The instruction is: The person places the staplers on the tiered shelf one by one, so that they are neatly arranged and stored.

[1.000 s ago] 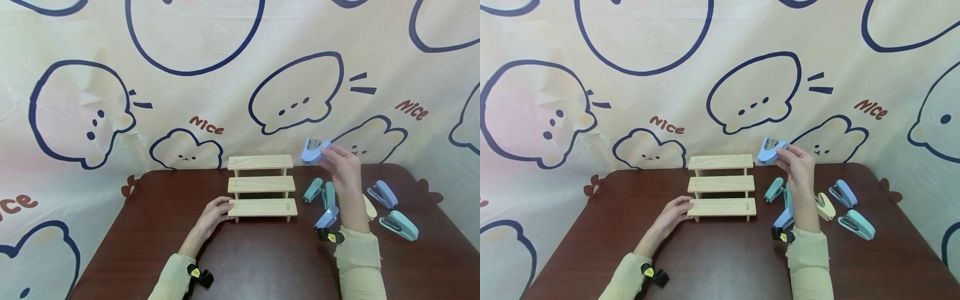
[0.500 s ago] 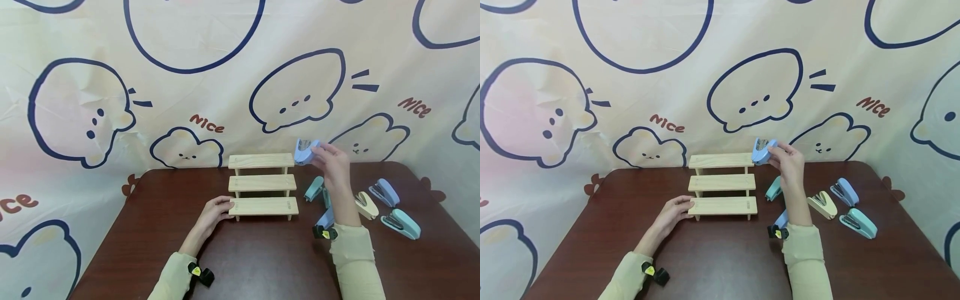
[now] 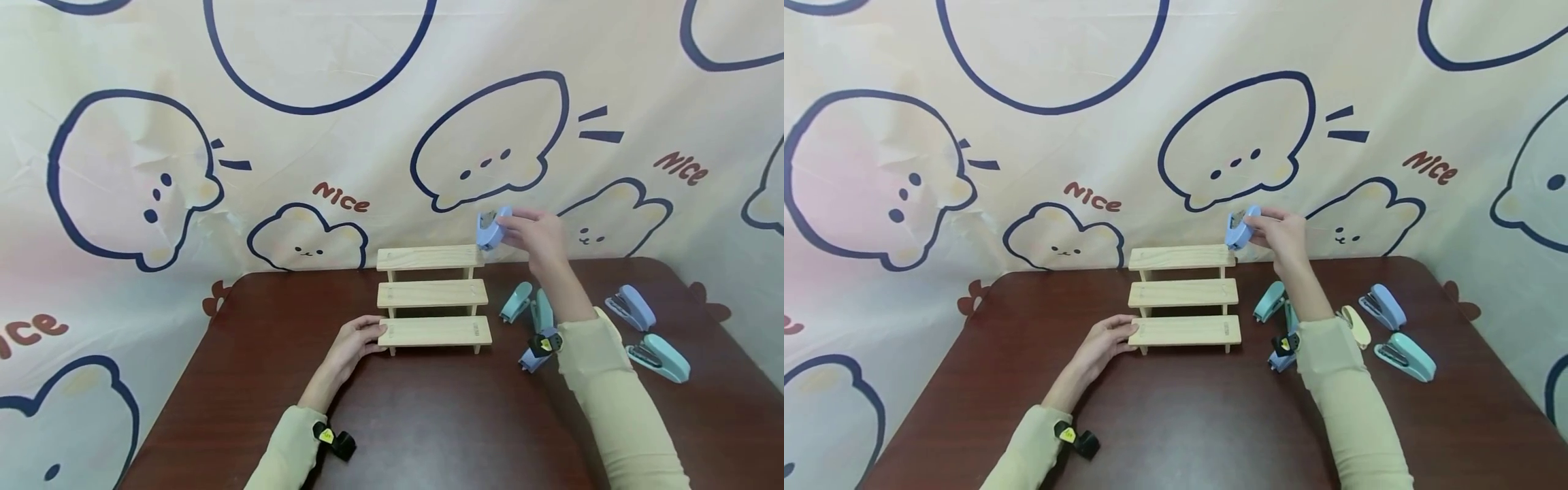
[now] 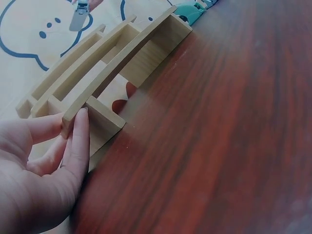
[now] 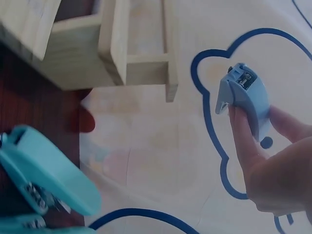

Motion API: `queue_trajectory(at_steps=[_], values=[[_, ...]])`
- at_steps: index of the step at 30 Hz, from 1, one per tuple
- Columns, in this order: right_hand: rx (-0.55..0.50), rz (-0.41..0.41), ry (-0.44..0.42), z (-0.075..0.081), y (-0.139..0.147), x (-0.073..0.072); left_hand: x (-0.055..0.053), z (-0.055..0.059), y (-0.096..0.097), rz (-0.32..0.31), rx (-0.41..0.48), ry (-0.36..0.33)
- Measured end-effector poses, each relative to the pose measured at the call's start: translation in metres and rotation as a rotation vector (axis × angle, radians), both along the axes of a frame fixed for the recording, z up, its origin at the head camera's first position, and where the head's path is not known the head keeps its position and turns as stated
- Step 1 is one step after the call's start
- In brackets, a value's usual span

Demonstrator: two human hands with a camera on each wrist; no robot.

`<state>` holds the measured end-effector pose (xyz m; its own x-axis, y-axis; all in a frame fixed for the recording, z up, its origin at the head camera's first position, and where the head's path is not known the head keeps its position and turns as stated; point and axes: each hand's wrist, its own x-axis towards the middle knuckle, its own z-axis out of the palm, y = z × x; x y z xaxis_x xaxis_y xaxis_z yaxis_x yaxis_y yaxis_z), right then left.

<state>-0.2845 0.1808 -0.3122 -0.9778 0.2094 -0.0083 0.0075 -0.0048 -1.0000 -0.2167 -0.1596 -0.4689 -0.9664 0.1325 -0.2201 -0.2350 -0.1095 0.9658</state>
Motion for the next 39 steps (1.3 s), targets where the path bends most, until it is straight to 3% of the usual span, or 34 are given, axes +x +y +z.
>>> queue_trajectory(at_steps=[13, 22, 27, 34, 39], values=[[0.252, 0.106, -0.038, 0.006, -0.015, -0.017, -0.007, 0.004, -0.003, -0.011, 0.002, -0.005], [0.305, 0.129, -0.067, 0.002, -0.024, -0.024, -0.009, 0.005, -0.001, -0.012, 0.007, -0.009], [0.343, 0.113, -0.03, 0.001, -0.029, -0.026, -0.009, 0.005, -0.001, -0.008, 0.013, -0.006], [0.557, 0.119, 0.01, -0.006, -0.04, -0.025, -0.001, 0.001, -0.002, -0.007, 0.023, -0.02], [0.609, 0.096, 0.035, -0.01, -0.045, -0.023, -0.001, -0.001, -0.002, -0.009, 0.039, -0.014]])
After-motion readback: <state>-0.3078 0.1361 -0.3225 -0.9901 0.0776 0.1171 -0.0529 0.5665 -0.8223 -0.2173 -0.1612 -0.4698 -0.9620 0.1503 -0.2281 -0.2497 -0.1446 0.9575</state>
